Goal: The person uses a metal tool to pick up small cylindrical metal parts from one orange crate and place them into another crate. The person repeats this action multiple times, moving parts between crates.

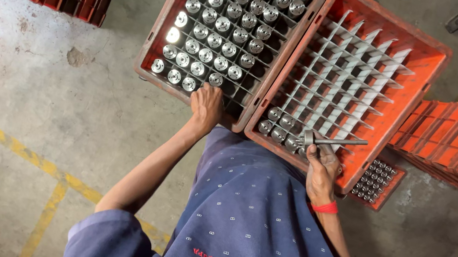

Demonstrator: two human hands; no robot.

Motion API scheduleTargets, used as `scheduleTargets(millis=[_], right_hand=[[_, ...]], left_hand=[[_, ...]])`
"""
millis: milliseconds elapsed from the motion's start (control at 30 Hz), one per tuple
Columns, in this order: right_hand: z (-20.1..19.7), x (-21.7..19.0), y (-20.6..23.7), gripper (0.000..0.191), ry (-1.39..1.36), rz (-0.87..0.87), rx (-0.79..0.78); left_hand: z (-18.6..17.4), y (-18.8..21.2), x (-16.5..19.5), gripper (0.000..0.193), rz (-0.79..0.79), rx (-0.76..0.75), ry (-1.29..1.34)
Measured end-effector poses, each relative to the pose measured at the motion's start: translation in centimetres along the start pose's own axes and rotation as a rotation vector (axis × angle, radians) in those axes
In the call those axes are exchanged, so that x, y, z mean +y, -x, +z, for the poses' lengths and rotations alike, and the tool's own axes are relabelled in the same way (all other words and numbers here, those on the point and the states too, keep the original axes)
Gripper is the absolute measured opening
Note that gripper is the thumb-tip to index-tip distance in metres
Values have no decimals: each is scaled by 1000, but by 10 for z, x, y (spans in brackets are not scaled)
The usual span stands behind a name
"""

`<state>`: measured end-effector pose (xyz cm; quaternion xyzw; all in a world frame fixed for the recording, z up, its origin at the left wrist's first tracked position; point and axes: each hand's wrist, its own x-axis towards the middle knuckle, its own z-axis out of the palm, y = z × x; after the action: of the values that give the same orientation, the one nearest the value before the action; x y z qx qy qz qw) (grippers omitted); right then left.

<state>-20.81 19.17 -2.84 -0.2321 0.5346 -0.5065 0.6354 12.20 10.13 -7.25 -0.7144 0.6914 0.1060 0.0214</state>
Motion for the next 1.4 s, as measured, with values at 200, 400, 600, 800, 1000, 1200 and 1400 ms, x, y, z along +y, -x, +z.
scheduleTargets(millis=[200, 400, 600, 800, 1000, 1200, 1400], right_hand=[[-13, 7, 9, 53, -7, -15, -14], [-32, -1, 25, 53, 12, 1, -1], [-8, -32, 17, 54, 107, -33, -71], [-9, -69, 23, 60, 208, -37, -56], [-42, -62, 29, 62, 245, -177, -205], [-81, -45, 15, 56, 250, -91, -279], [-112, -32, -1, 38, 22, -118, -27]], left_hand=[[-63, 6, -6, 50, 24, -160, 274], [-145, 20, -34, 39, 419, 241, 864], [-56, 8, 112, 33, -157, -119, 1388], [-31, 79, 180, 35, 174, -210, 935], [-26, 87, 210, 45, 200, -376, 774], [-22, 88, 216, 52, 288, -533, 816], [-21, 82, 191, 65, 278, -328, 598]])
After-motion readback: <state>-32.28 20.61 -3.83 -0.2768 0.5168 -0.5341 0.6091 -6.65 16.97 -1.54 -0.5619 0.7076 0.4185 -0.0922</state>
